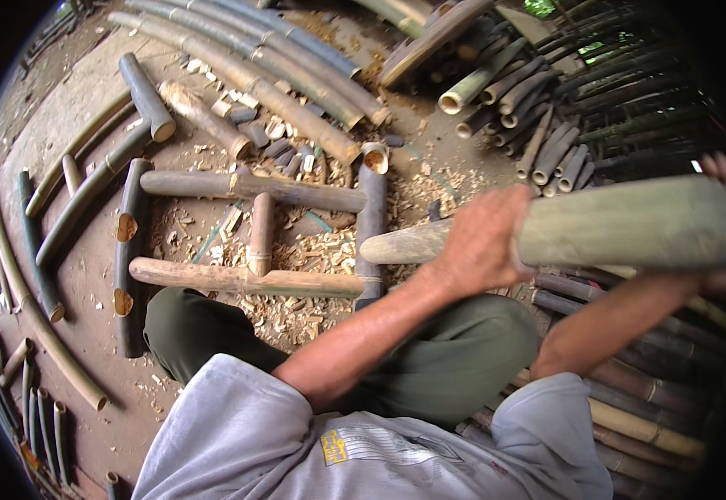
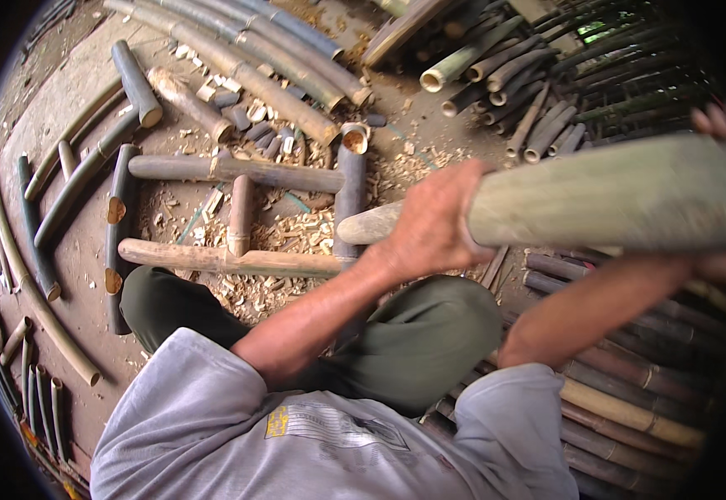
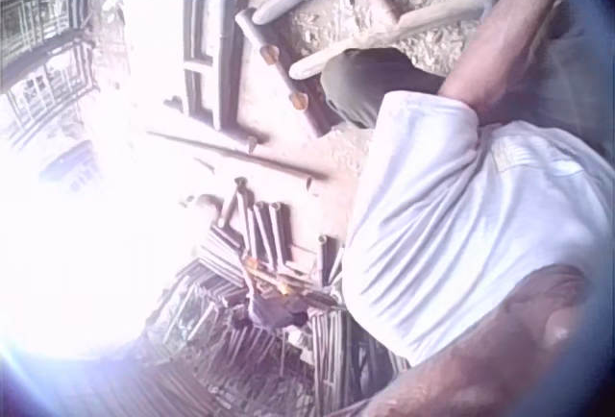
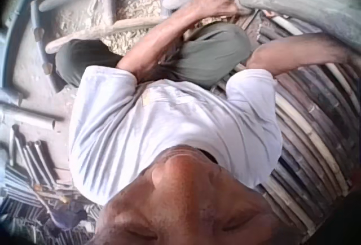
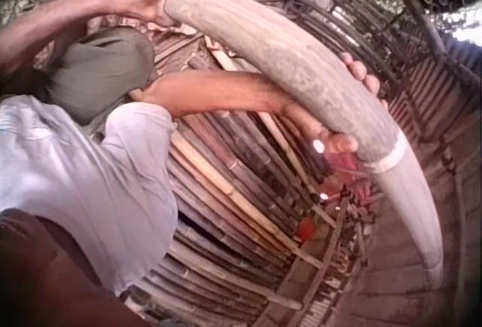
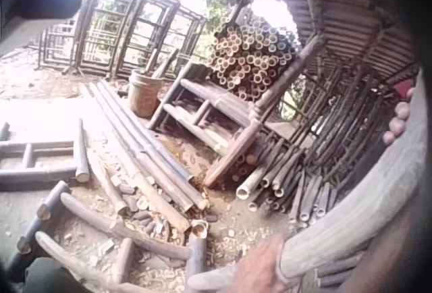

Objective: The person assembles a bamboo structure by inserting bamboo poles into pre-cut holes in a frame. They use a wooden mallet to hammer the poles into place and a knife to trim excess material. The person works on the floor, surrounded by bamboo pieces and tools.

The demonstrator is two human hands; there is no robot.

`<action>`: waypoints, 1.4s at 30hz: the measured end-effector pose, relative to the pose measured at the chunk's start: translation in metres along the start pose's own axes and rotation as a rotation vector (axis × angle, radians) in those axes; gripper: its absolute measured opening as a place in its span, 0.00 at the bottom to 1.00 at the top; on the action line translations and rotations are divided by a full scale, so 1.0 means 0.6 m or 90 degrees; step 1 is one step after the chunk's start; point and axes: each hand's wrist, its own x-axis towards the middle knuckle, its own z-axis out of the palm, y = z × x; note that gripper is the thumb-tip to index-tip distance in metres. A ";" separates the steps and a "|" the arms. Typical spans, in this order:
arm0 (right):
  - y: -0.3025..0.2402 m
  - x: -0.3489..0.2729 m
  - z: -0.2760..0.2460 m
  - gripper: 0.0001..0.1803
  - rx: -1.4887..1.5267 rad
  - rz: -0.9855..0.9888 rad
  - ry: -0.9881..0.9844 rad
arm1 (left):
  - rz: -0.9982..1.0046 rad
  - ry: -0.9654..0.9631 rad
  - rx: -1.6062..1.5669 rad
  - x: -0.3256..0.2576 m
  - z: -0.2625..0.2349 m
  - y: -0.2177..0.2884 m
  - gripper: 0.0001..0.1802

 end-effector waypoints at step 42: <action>0.134 -0.942 0.141 0.21 0.239 1.003 -0.190 | -0.930 0.169 -0.388 -0.487 -0.009 -0.185 0.22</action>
